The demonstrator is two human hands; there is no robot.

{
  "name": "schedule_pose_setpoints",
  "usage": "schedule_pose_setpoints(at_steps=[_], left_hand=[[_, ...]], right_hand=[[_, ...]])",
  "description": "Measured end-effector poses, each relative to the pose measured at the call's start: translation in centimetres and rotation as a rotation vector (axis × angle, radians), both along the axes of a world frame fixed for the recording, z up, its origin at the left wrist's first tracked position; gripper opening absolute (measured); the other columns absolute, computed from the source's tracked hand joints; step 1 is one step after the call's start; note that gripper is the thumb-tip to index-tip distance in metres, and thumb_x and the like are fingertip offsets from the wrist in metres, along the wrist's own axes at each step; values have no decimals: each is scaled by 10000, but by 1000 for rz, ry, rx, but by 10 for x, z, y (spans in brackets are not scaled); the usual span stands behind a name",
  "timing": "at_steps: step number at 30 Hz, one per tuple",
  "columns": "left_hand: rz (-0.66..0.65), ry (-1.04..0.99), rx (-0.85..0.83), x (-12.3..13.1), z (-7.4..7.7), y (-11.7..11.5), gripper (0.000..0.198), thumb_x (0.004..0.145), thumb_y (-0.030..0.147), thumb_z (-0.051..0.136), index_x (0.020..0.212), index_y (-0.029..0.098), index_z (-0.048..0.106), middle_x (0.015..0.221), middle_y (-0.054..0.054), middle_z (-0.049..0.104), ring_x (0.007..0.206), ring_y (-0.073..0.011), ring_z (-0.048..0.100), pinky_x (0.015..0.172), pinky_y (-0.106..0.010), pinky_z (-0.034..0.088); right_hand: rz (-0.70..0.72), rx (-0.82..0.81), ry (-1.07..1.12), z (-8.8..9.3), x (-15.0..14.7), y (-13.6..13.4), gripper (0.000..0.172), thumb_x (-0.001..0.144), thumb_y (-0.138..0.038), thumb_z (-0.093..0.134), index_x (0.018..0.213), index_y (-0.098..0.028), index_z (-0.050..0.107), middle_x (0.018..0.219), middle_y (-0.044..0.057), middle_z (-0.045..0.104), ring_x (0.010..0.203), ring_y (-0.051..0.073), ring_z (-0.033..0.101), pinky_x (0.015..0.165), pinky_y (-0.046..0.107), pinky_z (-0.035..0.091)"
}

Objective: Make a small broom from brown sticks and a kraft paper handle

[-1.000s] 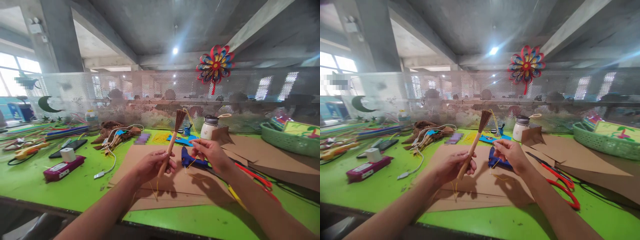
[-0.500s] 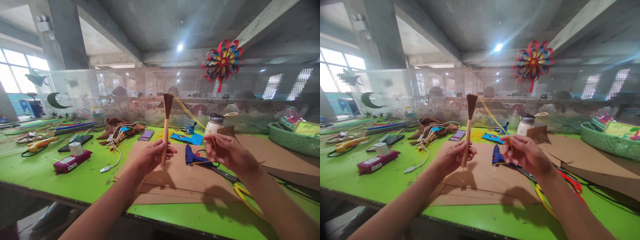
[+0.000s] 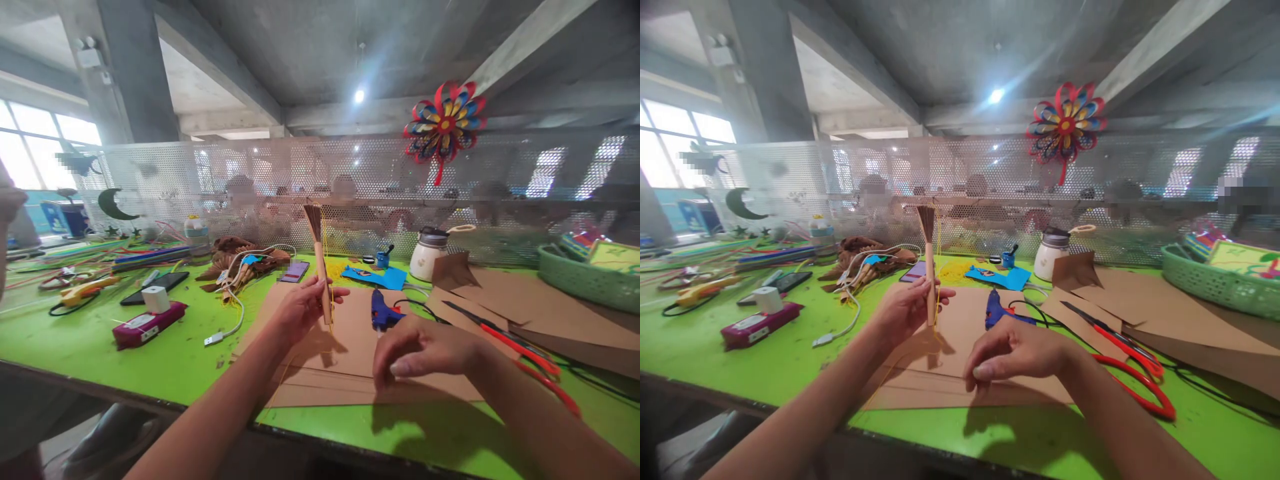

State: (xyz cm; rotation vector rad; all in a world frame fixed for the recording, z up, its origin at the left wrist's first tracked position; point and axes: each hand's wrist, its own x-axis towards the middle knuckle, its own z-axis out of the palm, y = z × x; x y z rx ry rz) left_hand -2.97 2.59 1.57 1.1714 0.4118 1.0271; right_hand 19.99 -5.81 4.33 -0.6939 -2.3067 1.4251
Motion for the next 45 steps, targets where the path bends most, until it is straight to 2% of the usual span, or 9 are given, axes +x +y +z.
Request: schedule_pose_setpoints(at_steps=[6,9,16,20,23,26,28,36,45], left_hand=[[-78,30,30,2,-1,-3,191,828,263,563,944,119,609,1007,-128,670,886,-166,620,767,-261,446],[-86,57,37,3,-2,-3,222,805,258,599,963,113,657,1043,-117,648,922,-151,586,781,-240,426],[-56,32,-34,9,-3,-8,208,698,225,718,865,105,691,786,-39,624,732,-99,555,709,-211,418],[-110,32,-58,12,-4,-12,262,696,241,726,917,109,677,774,-26,602,692,-84,543,662,-202,418],[-102,49,-53,13,-5,-11,264,696,244,728,915,108,671,782,-26,593,695,-83,542,645,-195,416],[-102,42,-45,14,-7,-10,260,697,249,729,912,119,662,793,-21,587,699,-82,542,649,-198,422],[-115,22,-42,15,-8,-9,260,696,255,732,908,126,655,801,-19,586,699,-80,541,660,-203,429],[-129,6,-41,18,-8,-13,239,712,240,721,903,125,635,819,-20,581,715,-74,538,660,-185,424],[-210,-19,-6,20,-8,-18,174,744,245,689,833,123,603,746,-4,550,635,-57,508,591,-166,398]], right_hand=[[-473,-15,320,-28,-18,14,279,769,-398,632,848,-140,702,776,64,692,667,138,626,695,313,507],[-573,-34,376,-34,-26,16,312,752,-428,642,825,-130,700,779,68,681,663,134,606,691,313,494],[-515,-24,303,-40,-41,13,343,794,-453,587,826,-124,680,726,37,635,658,129,562,652,285,457],[-511,-26,274,-50,-48,14,340,768,-464,614,824,-134,673,693,16,610,627,128,545,598,269,444],[-525,-106,318,-57,-52,14,338,727,-446,662,845,-130,665,729,23,615,639,128,541,607,271,443],[-517,-205,348,-58,-56,11,354,700,-447,682,835,-121,644,726,23,602,629,123,526,599,269,438],[-529,-205,337,-56,-57,9,362,708,-470,662,800,-121,625,676,8,570,596,114,502,558,253,421],[-596,304,48,-51,-58,4,284,830,-359,512,660,-134,547,612,-22,468,575,101,390,516,236,311],[-590,416,-16,-50,-62,-2,264,834,-312,473,650,-136,545,590,-36,432,550,93,346,501,234,275]])
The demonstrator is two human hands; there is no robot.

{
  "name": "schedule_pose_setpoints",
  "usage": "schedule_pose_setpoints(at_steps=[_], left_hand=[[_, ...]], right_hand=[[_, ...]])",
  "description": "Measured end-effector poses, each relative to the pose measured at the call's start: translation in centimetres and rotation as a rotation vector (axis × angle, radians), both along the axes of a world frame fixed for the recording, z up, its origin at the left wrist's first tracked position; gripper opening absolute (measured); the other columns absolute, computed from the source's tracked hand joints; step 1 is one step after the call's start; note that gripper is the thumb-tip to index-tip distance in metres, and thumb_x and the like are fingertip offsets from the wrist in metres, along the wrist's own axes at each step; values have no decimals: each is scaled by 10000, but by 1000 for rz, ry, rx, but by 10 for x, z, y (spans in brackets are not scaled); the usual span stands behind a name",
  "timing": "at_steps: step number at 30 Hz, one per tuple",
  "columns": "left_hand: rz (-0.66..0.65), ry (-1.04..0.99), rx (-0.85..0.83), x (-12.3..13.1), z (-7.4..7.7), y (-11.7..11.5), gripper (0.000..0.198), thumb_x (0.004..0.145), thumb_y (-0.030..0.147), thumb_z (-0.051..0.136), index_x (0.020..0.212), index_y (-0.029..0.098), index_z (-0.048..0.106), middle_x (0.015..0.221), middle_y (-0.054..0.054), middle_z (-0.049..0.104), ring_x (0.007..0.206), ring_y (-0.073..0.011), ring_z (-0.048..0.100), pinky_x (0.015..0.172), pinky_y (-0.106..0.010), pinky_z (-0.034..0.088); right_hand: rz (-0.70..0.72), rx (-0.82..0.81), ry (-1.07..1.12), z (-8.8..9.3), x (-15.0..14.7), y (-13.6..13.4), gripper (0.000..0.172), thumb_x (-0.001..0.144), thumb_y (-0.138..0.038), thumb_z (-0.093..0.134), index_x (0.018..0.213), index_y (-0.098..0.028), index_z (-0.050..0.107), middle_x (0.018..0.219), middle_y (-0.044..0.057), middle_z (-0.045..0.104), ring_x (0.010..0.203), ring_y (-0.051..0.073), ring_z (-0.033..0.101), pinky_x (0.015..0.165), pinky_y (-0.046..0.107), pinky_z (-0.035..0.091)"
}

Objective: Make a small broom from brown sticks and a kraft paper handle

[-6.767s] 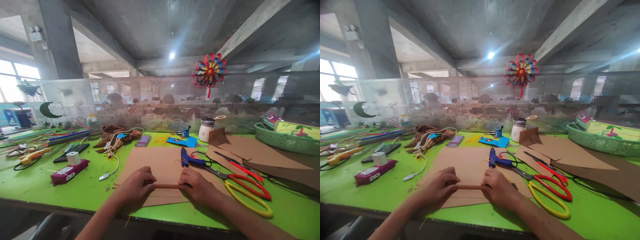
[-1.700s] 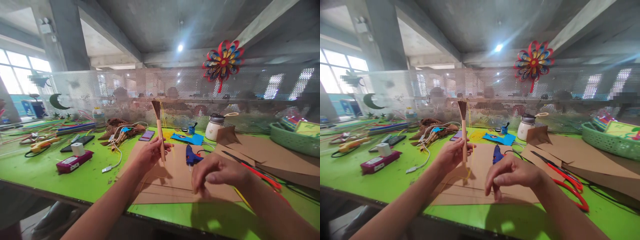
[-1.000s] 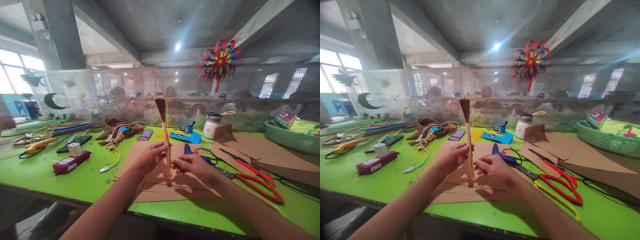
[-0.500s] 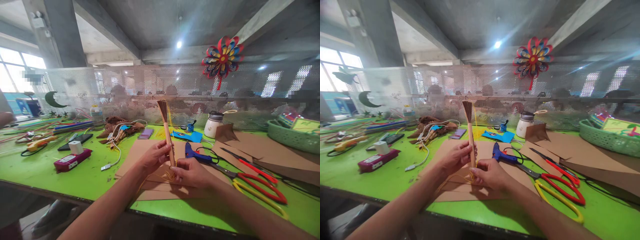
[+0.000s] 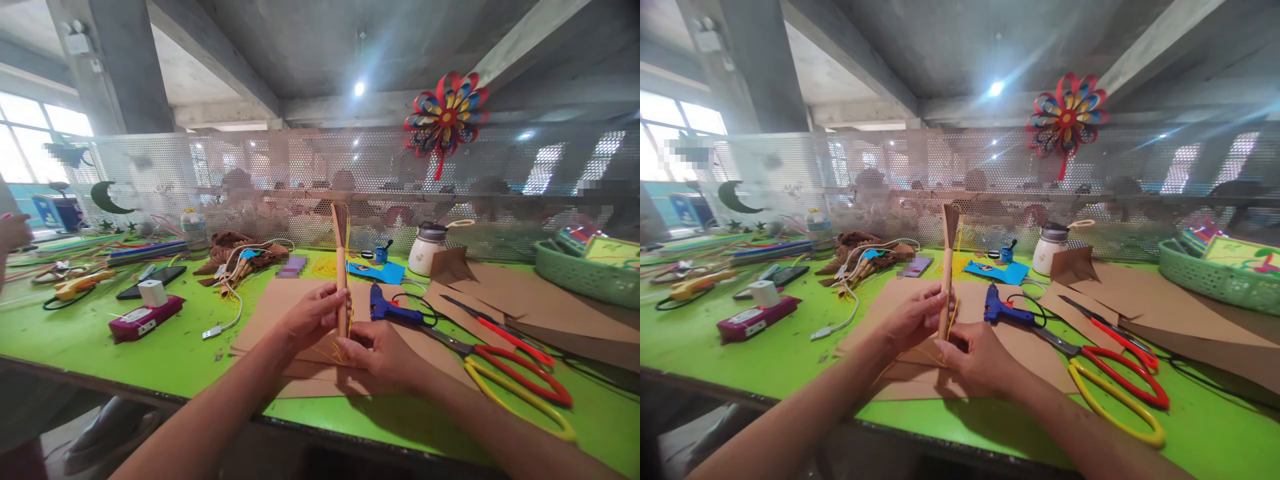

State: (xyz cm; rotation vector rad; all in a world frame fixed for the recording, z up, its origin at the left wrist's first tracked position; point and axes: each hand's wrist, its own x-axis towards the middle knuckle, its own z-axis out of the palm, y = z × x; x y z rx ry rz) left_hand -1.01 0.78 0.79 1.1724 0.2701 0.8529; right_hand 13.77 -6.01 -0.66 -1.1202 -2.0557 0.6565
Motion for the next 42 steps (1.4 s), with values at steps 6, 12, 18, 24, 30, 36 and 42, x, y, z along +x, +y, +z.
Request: schedule_pose_setpoints(at_steps=[6,12,18,24,30,36,42], left_hand=[[-30,0,2,0,1,-1,151,770,233,662,841,121,589,711,13,514,587,-38,478,557,-156,382],[-21,2,1,1,-1,1,156,751,217,679,827,116,589,709,8,514,606,-50,489,568,-165,387],[-13,-17,5,1,-6,4,164,742,192,687,854,121,590,753,-10,542,668,-77,523,640,-203,421],[-23,7,-12,-1,-3,2,177,720,185,707,838,117,594,738,-6,543,652,-71,525,638,-198,421],[-5,54,-27,-2,-1,0,236,664,206,752,829,114,610,699,-5,563,610,-70,529,588,-188,409],[27,74,-21,-3,-1,2,285,652,243,757,871,104,640,657,-21,598,604,-103,565,592,-218,423],[99,55,24,1,0,0,266,608,202,782,811,106,639,699,-24,619,649,-121,586,673,-253,442]], right_hand=[[-18,14,-6,-2,-1,1,264,826,-304,475,631,-140,545,566,-42,421,525,87,328,483,231,262],[-28,26,-2,-4,-2,1,259,824,-293,476,630,-140,554,555,-41,431,512,85,335,478,228,265],[-22,57,15,-7,-3,1,247,825,-285,479,630,-152,550,555,-42,440,510,85,344,480,222,273],[-22,76,14,-10,-4,2,245,816,-292,493,637,-145,573,552,-31,477,513,88,375,481,219,286],[-26,69,24,-7,-6,0,246,802,-299,524,630,-137,593,531,-31,486,504,87,387,472,217,291],[-37,-23,134,-2,-3,-1,276,814,-365,536,712,-129,636,589,-5,556,525,99,433,491,227,330],[-159,-26,245,-6,0,7,288,802,-389,553,663,-138,581,558,-23,477,524,101,395,489,241,312]])
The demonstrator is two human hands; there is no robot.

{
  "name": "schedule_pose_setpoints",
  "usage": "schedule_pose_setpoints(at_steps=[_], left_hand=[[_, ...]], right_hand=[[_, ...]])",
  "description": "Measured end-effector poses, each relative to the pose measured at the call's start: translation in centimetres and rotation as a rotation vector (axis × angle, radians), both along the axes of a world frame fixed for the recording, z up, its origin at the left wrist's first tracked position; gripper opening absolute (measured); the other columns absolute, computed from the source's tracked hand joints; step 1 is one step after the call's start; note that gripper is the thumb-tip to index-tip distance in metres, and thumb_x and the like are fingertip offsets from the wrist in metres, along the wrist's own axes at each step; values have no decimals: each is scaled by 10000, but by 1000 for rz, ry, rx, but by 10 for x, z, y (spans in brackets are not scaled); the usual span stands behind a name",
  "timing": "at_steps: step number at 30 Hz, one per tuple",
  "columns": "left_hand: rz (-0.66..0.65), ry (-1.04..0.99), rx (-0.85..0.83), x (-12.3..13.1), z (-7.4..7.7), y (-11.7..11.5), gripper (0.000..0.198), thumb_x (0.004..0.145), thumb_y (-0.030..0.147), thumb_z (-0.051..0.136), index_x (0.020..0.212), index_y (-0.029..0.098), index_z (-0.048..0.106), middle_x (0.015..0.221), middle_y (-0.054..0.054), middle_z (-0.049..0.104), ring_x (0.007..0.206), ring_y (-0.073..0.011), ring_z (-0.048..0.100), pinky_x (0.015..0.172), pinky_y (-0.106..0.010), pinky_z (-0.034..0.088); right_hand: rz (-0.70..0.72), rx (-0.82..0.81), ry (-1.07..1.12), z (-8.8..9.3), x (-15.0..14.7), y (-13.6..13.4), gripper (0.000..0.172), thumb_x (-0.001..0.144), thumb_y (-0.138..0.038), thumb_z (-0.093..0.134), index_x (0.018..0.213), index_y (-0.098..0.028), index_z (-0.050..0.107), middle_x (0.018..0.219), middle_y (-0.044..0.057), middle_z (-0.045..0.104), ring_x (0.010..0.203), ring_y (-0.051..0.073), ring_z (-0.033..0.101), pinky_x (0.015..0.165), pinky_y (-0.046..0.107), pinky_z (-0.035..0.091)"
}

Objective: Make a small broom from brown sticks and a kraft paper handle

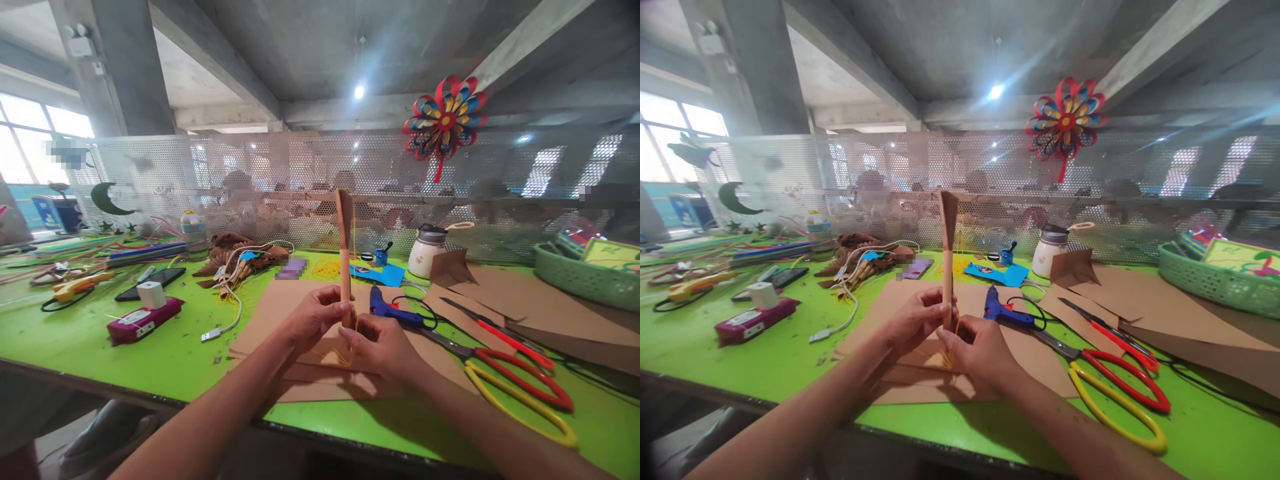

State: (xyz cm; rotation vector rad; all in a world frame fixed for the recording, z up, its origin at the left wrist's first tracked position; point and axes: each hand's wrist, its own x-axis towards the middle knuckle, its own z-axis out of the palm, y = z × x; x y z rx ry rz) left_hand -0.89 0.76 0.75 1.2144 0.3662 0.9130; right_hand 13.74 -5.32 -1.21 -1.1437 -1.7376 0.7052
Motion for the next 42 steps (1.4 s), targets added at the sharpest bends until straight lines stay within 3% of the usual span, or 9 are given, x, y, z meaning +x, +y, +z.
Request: schedule_pose_setpoints(at_steps=[7,12,17,23,31,38,42], left_hand=[[-11,13,-6,2,0,-2,275,585,198,792,789,91,642,689,-30,615,638,-120,571,659,-252,424],[-13,36,-51,-1,0,1,331,585,213,795,859,85,661,734,-56,640,674,-144,596,702,-278,432],[-46,57,-28,-5,1,2,243,622,228,773,769,64,668,724,-71,641,694,-153,601,733,-286,433],[-83,40,-10,-5,1,1,217,644,228,760,776,83,667,733,-65,646,703,-146,598,739,-279,432],[-12,2,-45,-2,0,4,332,636,186,765,940,112,650,778,-70,677,748,-160,624,791,-306,435],[39,13,-50,0,3,1,237,623,229,774,767,85,653,750,-64,640,694,-132,582,721,-272,433],[53,9,-42,1,1,2,231,624,224,775,767,91,652,712,-31,610,668,-108,553,709,-259,423]], right_hand=[[17,58,-41,0,-2,0,216,815,-331,533,771,-130,599,612,-14,512,554,112,423,513,244,331],[17,136,-116,3,0,-3,209,840,-303,492,733,-142,572,639,0,536,584,123,447,536,245,344],[8,173,-172,3,1,-5,215,838,-294,488,682,-156,541,600,-12,506,553,116,423,504,239,317],[-16,181,-162,1,-1,-3,194,831,-299,495,772,-139,588,655,15,563,576,130,462,525,247,343],[-56,220,-166,-3,0,1,208,841,-319,490,773,-144,579,622,-6,523,545,117,434,506,241,325],[-43,223,-201,-1,1,-1,207,855,-307,472,787,-151,591,636,0,549,556,121,452,510,238,329],[-21,204,-210,-1,1,-1,207,864,-299,459,839,-152,603,674,13,585,581,130,480,520,240,338]])
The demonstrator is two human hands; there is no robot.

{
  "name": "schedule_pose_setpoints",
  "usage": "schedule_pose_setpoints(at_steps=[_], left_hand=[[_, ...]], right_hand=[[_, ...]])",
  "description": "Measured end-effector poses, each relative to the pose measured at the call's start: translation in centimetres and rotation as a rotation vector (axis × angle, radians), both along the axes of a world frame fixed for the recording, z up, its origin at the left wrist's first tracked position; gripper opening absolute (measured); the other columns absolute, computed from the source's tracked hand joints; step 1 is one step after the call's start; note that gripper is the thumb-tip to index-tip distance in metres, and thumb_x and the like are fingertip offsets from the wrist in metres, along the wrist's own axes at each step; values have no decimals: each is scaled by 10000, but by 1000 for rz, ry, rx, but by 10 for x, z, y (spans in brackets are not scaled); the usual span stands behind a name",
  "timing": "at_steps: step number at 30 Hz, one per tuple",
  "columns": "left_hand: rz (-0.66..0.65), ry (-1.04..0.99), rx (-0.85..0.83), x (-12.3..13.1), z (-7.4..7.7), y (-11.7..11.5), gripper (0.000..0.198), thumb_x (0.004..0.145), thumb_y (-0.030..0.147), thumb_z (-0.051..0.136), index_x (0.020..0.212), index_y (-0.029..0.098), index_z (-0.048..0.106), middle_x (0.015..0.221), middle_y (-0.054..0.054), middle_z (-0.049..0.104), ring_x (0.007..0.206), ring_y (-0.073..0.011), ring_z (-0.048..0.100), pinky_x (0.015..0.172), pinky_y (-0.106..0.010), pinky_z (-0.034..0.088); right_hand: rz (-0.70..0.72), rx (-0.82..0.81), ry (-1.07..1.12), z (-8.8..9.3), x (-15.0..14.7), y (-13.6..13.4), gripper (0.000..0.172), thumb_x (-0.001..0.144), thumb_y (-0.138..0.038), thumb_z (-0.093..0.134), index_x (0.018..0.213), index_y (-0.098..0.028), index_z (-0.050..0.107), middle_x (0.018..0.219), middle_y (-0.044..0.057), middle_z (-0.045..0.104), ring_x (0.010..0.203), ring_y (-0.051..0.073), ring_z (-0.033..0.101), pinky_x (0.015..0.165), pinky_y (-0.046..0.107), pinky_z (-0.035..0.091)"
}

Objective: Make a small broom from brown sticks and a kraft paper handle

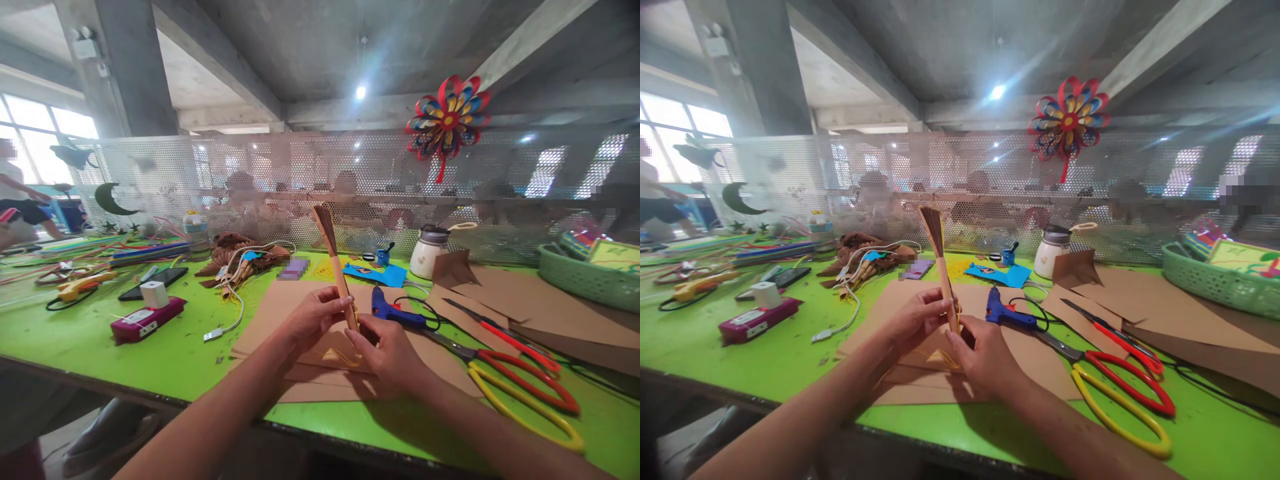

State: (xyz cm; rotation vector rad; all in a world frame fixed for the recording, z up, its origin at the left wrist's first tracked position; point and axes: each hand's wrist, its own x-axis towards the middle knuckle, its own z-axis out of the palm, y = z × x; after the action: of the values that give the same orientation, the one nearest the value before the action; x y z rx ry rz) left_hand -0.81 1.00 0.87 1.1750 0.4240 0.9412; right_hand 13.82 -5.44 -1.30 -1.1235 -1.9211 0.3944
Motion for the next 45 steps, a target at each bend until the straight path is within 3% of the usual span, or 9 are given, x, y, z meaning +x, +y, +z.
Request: schedule_pose_setpoints(at_steps=[8,16,23,37,41,45], left_hand=[[-77,5,25,-1,-4,0,212,675,241,740,767,85,630,707,-37,602,664,-110,551,690,-252,426],[13,-50,7,-7,1,5,246,732,247,690,936,125,626,758,-55,635,735,-139,589,708,-270,441],[76,-37,-2,-16,6,14,166,750,264,671,831,125,629,770,-48,638,738,-141,597,748,-299,451],[-61,-59,38,-14,1,9,177,854,300,534,836,135,595,820,-54,595,789,-140,571,775,-288,439],[-138,-35,9,-11,-2,8,201,849,325,535,856,131,589,776,-59,607,737,-156,594,743,-302,449],[-123,-19,11,-8,-3,8,196,822,318,581,801,123,586,722,-45,609,679,-136,592,706,-277,454]], right_hand=[[20,-13,-28,0,-1,-3,193,867,-279,456,812,-149,588,668,11,573,581,131,471,527,251,326],[-27,1,-108,-3,0,-1,226,851,-282,474,654,-175,508,559,-31,475,510,102,391,496,243,273],[-64,-37,-180,-4,3,0,216,845,-308,482,698,-165,553,615,0,544,549,115,432,525,243,287],[-85,-40,-186,-5,-1,-2,241,826,-328,502,640,-175,492,542,-34,464,500,96,392,491,233,245],[-99,-43,-179,-4,-1,-3,266,828,-356,496,633,-175,487,540,-36,454,493,94,374,483,234,236],[-83,-42,-161,-4,-2,-3,254,824,-326,497,623,-172,483,531,-39,448,491,93,367,484,234,238]])
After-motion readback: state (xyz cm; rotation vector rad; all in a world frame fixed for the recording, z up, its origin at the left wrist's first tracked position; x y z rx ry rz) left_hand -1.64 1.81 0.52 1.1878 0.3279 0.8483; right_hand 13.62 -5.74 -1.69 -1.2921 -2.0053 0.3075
